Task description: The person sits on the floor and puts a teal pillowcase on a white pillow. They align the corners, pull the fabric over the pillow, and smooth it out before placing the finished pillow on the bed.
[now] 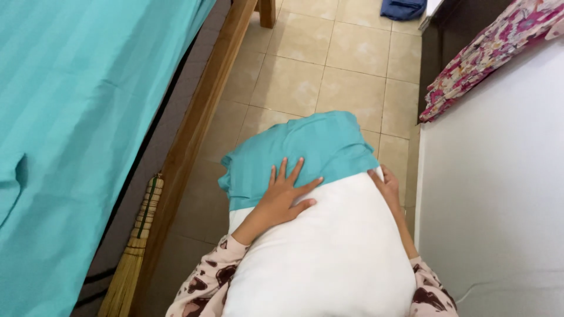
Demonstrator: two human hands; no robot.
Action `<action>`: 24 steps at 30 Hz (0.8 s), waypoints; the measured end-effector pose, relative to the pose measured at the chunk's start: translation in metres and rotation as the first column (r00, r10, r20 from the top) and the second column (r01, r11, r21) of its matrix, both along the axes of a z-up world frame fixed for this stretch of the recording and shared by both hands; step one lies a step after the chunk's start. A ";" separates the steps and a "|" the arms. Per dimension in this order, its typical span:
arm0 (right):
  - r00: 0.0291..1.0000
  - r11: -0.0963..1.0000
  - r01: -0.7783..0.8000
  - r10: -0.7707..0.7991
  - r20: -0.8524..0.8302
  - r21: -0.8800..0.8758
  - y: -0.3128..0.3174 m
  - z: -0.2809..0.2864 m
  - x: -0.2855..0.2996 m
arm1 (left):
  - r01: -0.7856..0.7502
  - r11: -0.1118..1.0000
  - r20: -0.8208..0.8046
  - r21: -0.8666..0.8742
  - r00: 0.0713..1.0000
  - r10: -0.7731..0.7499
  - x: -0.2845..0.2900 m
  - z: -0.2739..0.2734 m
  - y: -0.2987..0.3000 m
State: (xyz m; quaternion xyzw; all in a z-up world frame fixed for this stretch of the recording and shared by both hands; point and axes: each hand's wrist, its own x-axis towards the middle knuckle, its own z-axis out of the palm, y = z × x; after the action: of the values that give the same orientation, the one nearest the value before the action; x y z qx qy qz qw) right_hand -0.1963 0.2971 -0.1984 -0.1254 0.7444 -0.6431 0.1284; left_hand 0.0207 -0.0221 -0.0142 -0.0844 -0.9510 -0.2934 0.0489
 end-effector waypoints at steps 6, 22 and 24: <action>0.965 0.950 -0.003 -0.079 -0.250 -0.311 -0.056 0.202 -0.048 | -0.033 0.981 -0.197 0.190 0.978 0.072 -0.052 0.016 0.006; 0.258 0.486 -0.375 0.873 -0.415 0.789 -0.348 0.337 0.001 | -0.102 0.943 0.048 0.318 0.995 0.091 -0.056 -0.093 -0.043; 0.178 0.267 -0.343 0.960 -0.217 0.900 -0.379 0.303 -0.001 | -0.129 0.934 0.108 0.333 0.989 0.098 -0.032 -0.108 -0.053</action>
State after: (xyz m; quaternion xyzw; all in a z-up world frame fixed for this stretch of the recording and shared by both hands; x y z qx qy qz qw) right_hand -0.1977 -0.0821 0.1043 -0.6686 0.7309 -0.0473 0.1287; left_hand -0.0111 -0.0747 -0.1226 -0.0065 -0.8907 -0.4531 0.0367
